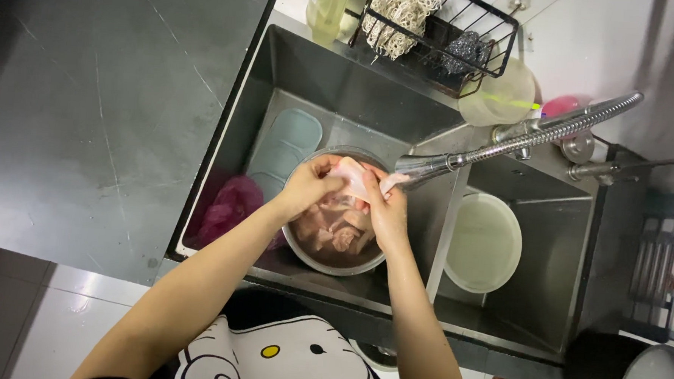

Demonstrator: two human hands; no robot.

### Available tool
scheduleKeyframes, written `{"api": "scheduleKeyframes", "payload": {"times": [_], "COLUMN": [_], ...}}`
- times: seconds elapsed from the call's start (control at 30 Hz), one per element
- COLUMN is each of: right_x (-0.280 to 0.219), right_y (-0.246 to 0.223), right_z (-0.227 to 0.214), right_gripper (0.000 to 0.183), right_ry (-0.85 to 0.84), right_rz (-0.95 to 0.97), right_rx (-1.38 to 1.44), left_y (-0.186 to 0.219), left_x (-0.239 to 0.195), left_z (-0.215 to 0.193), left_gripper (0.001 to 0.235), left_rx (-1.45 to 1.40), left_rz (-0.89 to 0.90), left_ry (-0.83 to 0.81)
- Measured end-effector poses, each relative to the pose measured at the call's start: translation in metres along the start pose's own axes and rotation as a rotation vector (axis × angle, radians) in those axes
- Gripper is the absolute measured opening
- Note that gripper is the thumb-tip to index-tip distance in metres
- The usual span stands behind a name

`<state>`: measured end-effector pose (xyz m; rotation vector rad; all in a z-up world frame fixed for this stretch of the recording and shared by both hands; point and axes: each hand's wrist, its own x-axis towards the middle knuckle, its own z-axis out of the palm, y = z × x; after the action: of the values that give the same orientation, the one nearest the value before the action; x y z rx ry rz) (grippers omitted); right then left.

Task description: The person carries a pot to the stove, then washes raw chicken pieces in a metal bowl under running tap water in the sink, rubbing the pieces by hand. They take a plastic bag of white powder, cut it open with scissors, pour some into a small bowl, and tie the bag closed.

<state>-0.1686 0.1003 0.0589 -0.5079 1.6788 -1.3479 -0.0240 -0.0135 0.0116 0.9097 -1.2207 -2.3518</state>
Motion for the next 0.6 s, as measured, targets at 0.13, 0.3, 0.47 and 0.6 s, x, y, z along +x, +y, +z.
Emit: {"api": "scheduleKeyframes", "payload": {"times": [0.13,0.3,0.47,0.6], "right_x": [0.0,0.012,0.012,0.015], "right_y": [-0.011,0.02,0.008,0.023], "right_z": [0.006,-0.016,-0.014,-0.015], "right_gripper": [0.037,0.037,0.027,0.028], "right_ry": [0.023,-0.014,-0.081,-0.087], "right_rz": [0.037,0.147,0.22,0.033], "right_rx": [0.041,0.046,0.369,0.174], "left_y": [0.007,-0.008,0.002,-0.036], "left_x": [-0.003,0.002,-0.006,0.0], "left_z": [0.005,-0.007,-0.003,-0.013], "left_gripper": [0.037,0.034,0.036,0.04], "left_rx": [0.005,-0.022,-0.216,-0.25], "left_rz": [0.005,-0.158,-0.332,-0.265], "left_ry": [0.017,0.072,0.093,0.06]}}
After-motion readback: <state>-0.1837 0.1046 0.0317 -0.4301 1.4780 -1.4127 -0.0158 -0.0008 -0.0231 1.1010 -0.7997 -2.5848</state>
